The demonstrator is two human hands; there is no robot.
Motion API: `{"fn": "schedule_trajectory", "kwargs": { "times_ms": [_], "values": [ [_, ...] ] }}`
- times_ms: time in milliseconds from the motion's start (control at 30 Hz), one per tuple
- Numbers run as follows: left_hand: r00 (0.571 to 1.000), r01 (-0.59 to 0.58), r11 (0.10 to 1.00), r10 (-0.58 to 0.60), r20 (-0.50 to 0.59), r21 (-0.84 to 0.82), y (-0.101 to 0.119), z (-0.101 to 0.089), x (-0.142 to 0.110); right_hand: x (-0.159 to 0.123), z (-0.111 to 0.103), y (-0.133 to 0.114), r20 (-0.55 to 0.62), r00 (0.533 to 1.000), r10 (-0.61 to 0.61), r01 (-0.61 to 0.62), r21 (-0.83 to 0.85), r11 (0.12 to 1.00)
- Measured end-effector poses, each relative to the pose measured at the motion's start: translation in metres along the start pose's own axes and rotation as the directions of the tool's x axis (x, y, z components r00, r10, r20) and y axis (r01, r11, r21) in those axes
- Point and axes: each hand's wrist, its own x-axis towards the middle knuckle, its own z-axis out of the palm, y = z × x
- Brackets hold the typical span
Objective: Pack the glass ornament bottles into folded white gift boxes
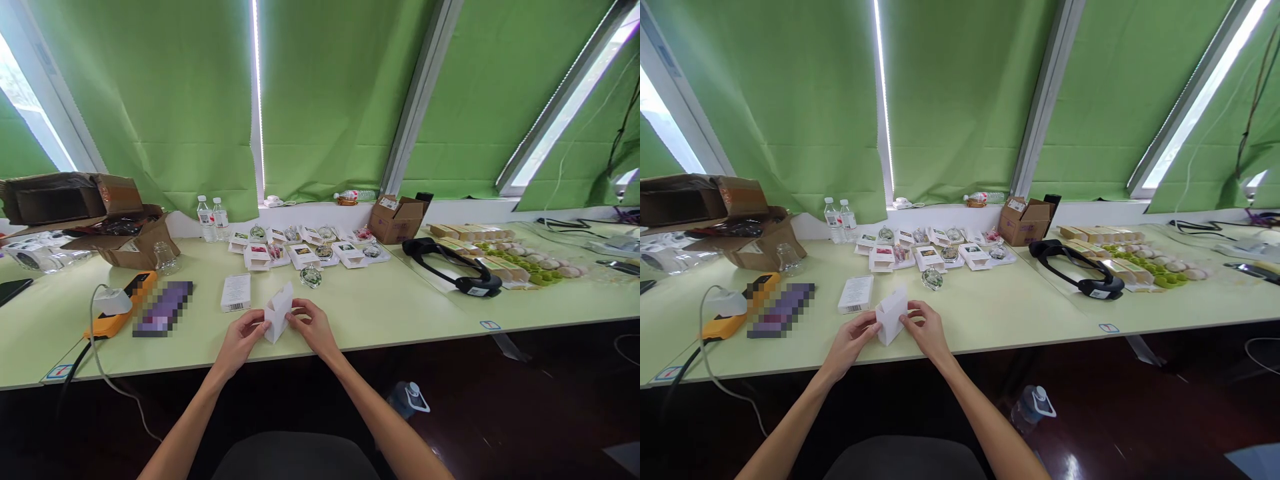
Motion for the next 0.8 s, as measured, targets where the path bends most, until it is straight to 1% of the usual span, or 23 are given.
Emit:
{"fn": "schedule_trajectory", "kwargs": {
  "times_ms": [67, 133, 233, 333, 433, 500, 667, 800],
  "values": [
    [1.000, -0.017, 1.000, 0.017, -0.018, 0.022, -0.002, -0.001, 0.000, -0.001, 0.000, -0.002, 0.037, 0.999, 0.016, -0.018, 0.042, 0.999],
    [0.999, -0.042, 0.999, 0.043, -0.031, 0.033, -0.004, 0.000, 0.000, -0.003, 0.000, -0.004, 0.104, 0.994, 0.016, -0.019, 0.029, 0.999],
    [0.997, -0.059, 0.998, 0.061, -0.056, 0.037, -0.006, 0.002, 0.001, -0.005, 0.000, -0.006, 0.173, 0.985, -0.029, 0.035, -0.033, 0.999],
    [0.999, -0.034, 0.999, 0.035, -0.030, 0.013, -0.007, 0.005, 0.002, -0.005, 0.000, -0.007, 0.209, 0.976, -0.065, 0.071, -0.024, 0.997],
    [1.000, 0.001, 1.000, -0.002, 0.029, 0.014, -0.006, 0.005, 0.002, -0.005, 0.000, -0.007, 0.219, 0.973, -0.066, 0.072, -0.017, 0.997],
    [0.999, 0.006, 0.999, -0.008, 0.050, 0.037, -0.005, 0.005, 0.001, -0.005, -0.001, -0.007, 0.218, 0.974, -0.063, 0.068, -0.019, 0.997],
    [0.999, -0.002, 0.999, 0.000, 0.054, 0.039, 0.000, 0.005, 0.000, -0.005, -0.001, -0.009, 0.218, 0.974, -0.056, 0.062, -0.024, 0.998],
    [0.997, -0.014, 0.999, 0.011, 0.078, 0.036, 0.004, 0.008, -0.002, -0.006, -0.001, -0.012, 0.219, 0.974, -0.052, 0.060, -0.030, 0.998]
  ]
}}
